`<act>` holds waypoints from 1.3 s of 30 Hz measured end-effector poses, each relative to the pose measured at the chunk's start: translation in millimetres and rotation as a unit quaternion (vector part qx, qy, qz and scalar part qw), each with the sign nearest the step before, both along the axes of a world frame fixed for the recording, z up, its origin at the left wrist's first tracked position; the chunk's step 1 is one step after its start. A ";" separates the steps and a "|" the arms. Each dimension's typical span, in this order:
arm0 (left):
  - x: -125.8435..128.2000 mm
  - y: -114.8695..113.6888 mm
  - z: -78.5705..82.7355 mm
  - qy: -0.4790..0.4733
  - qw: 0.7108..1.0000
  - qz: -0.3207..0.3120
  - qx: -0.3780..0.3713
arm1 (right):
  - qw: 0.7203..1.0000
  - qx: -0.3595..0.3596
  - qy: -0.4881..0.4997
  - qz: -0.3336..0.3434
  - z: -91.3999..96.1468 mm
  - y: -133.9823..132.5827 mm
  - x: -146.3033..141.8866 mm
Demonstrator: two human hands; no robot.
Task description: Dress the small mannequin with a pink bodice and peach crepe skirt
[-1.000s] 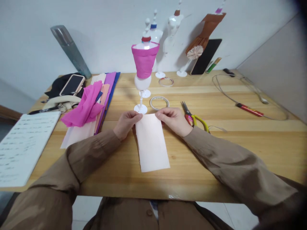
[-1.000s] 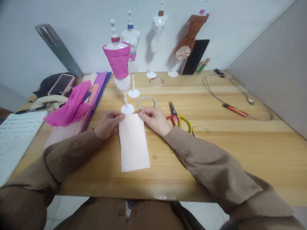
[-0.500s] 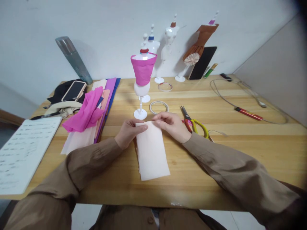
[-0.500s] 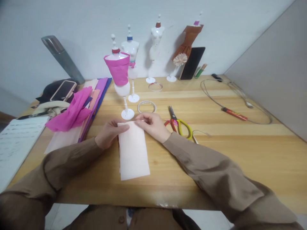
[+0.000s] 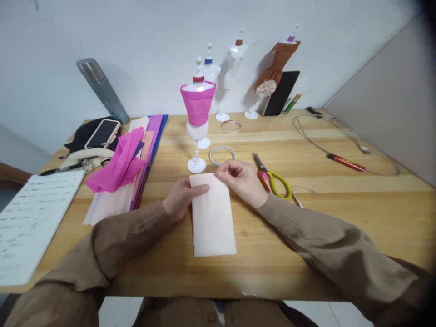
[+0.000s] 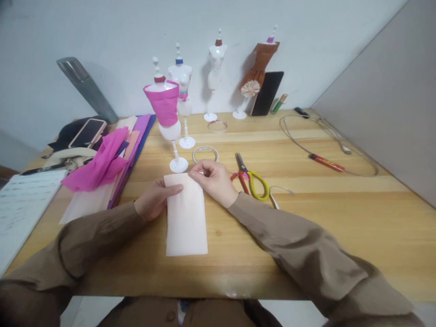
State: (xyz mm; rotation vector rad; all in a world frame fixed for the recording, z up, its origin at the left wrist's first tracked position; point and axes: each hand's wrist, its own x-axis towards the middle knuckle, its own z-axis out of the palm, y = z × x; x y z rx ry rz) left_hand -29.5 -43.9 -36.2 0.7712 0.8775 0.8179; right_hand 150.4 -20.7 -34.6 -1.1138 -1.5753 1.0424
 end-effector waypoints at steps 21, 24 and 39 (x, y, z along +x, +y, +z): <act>-0.1 6.1 -4.7 -0.003 0.999 0.027 -0.041 | 0.807 -0.082 -0.584 -0.031 23.0 7.7 111.4; 0.2 5.7 -4.2 -0.009 0.999 0.029 -0.043 | 0.813 -0.075 -0.576 -0.035 10.8 3.1 105.5; -2.6 5.5 -4.9 0.006 0.999 -0.002 -0.032 | 0.988 -0.148 -0.030 -0.013 48.8 2.5 105.6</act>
